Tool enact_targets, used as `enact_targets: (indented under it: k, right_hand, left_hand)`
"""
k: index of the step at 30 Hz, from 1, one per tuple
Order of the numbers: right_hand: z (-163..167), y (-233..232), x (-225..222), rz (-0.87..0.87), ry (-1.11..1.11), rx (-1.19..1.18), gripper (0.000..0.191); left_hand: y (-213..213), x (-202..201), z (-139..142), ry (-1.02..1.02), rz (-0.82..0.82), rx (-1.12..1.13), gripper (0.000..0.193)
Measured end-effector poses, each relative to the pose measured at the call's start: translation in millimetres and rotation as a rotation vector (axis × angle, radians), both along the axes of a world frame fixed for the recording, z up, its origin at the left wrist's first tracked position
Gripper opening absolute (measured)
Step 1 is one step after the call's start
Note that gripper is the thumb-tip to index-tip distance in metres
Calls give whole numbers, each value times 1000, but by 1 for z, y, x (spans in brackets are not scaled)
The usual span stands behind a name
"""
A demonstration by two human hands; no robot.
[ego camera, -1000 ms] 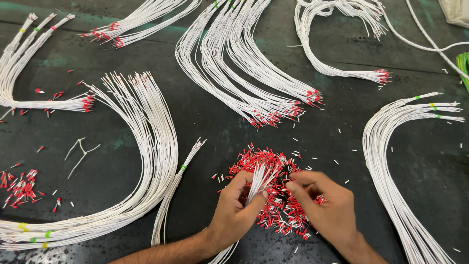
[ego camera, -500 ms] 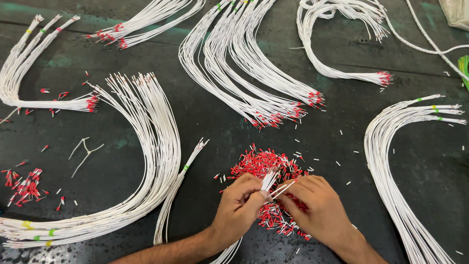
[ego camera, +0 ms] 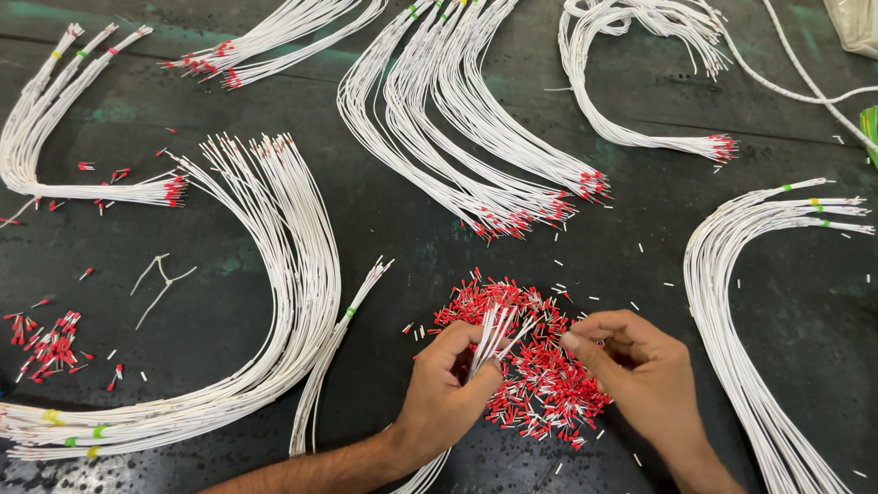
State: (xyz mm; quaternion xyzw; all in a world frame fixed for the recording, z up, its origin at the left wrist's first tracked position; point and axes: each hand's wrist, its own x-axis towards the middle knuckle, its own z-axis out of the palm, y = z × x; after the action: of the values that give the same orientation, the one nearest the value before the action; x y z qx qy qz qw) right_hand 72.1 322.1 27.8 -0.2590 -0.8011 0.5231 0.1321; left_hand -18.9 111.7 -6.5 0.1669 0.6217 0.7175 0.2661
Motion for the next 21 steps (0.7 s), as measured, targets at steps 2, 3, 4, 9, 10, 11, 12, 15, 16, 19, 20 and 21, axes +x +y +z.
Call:
enact_targets:
  k: [2, 3, 4, 9, 10, 11, 12, 15, 16, 19, 20, 21]
  right_hand:
    - [-5, 8, 2, -36, -127, -126, 20]
    - [-7, 12, 3, -17, -94, -193, 20]
    - [-10, 15, 2, 1, -61, -260, 21]
    - [-17, 23, 3, 44, 98, -502, 32]
    - [-17, 23, 4, 59, 125, -493, 32]
    - [-18, 22, 4, 72, 152, -484, 31]
    - [-18, 21, 4, 56, 154, -470, 30]
    - [-17, 16, 5, 10, 135, -419, 26]
    - [-15, 14, 5, 1, 117, -393, 25]
    - [-10, 7, 4, 48, 118, -281, 20]
    - [-8, 4, 4, 77, 125, -239, 19]
    - [-6, 2, 3, 76, 111, -257, 19]
  left_hand:
    - [1, 0, -1, -70, -10, 14, 17]
    - [0, 0, -1, -69, -14, 8, 17]
    - [0, 0, -1, -68, -19, 2, 17]
    - [0, 1, -3, -29, -19, -8, 19]
    - [1, 1, -3, -35, -15, -13, 19]
    - [1, 1, -3, -42, -12, -19, 18]
    - [1, 0, -3, -7, -10, -13, 17]
    - [0, 0, -4, 77, -12, 2, 12]
    - [0, 0, -3, 96, -13, 11, 11]
    - [0, 0, -2, 119, -18, 27, 9]
    - [0, 0, 0, 119, -19, 31, 9]
    - [0, 1, 1, 124, -21, 16, 9]
